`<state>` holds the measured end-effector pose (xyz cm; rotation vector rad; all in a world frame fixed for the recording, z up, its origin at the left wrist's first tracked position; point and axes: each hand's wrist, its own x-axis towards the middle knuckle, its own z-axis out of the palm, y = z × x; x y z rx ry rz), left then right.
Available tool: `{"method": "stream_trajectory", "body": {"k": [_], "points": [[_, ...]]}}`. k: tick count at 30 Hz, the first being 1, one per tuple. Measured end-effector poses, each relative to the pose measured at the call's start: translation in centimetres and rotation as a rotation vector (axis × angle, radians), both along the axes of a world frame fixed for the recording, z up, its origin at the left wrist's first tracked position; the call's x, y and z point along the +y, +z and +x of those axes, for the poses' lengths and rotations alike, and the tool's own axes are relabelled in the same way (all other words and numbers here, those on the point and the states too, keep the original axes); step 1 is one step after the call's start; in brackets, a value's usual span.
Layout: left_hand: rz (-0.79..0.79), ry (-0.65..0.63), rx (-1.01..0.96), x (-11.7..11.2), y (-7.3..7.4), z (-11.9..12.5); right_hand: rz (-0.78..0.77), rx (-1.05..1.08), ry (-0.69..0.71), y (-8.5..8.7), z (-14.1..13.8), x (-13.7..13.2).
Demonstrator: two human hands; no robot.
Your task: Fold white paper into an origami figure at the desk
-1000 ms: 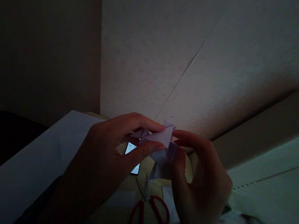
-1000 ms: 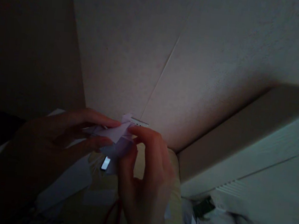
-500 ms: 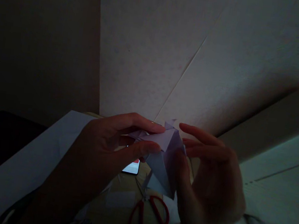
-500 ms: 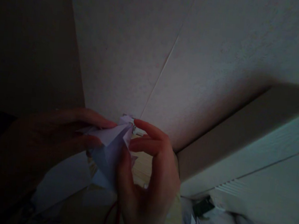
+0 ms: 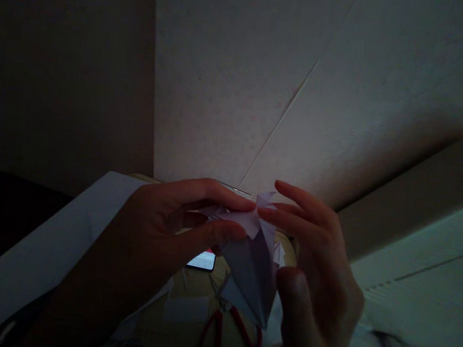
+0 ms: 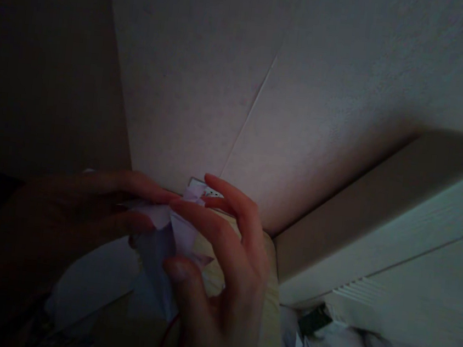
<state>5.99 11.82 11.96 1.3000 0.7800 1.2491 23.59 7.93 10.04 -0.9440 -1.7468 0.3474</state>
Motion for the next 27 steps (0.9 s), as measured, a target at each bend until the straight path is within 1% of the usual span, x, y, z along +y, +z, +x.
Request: {"method": "stream_trajectory", "body": {"k": [4, 7, 10, 13, 15, 17, 19, 22, 24, 27], "points": [[0.015, -0.023, 0.051, 0.2, 0.1, -0.3, 0.013, 0.035, -0.061, 0.0, 0.3, 0.3], [0.051, -0.065, 0.179, 0.6, -0.2, -0.6, -0.062, 0.107, -0.068, 0.0, 0.3, 0.7], [0.1, -0.07, 0.254, 1.0, -0.6, -0.9, -0.196, 0.191, -0.005, 0.1, 0.3, 0.9], [0.107, -0.09, 0.263, 1.1, -0.5, -1.1, -0.284, 0.244, 0.124, 0.3, 0.7, 1.0], [0.095, -0.107, 0.257, 1.0, -0.3, -1.1, -0.29, 0.255, 0.212, 0.2, 1.0, 1.1], [0.08, -0.121, 0.25, 0.9, 0.0, -1.1, -0.265, 0.256, 0.251, 0.2, 1.4, 1.2], [0.069, -0.142, 0.241, 0.8, 0.2, -1.0, -0.232, 0.231, 0.268, 0.1, 1.6, 1.2], [0.073, -0.169, 0.224, 0.8, 0.3, -0.9, -0.25, 0.194, 0.297, 0.0, 1.8, 1.3], [0.073, -0.177, 0.223, 0.8, 0.2, -1.0, -0.266, 0.212, 0.308, 0.0, 1.8, 1.4], [0.062, -0.17, 0.222, 0.8, 0.0, -1.0, -0.243, 0.242, 0.312, 0.0, 1.7, 1.3]]}}
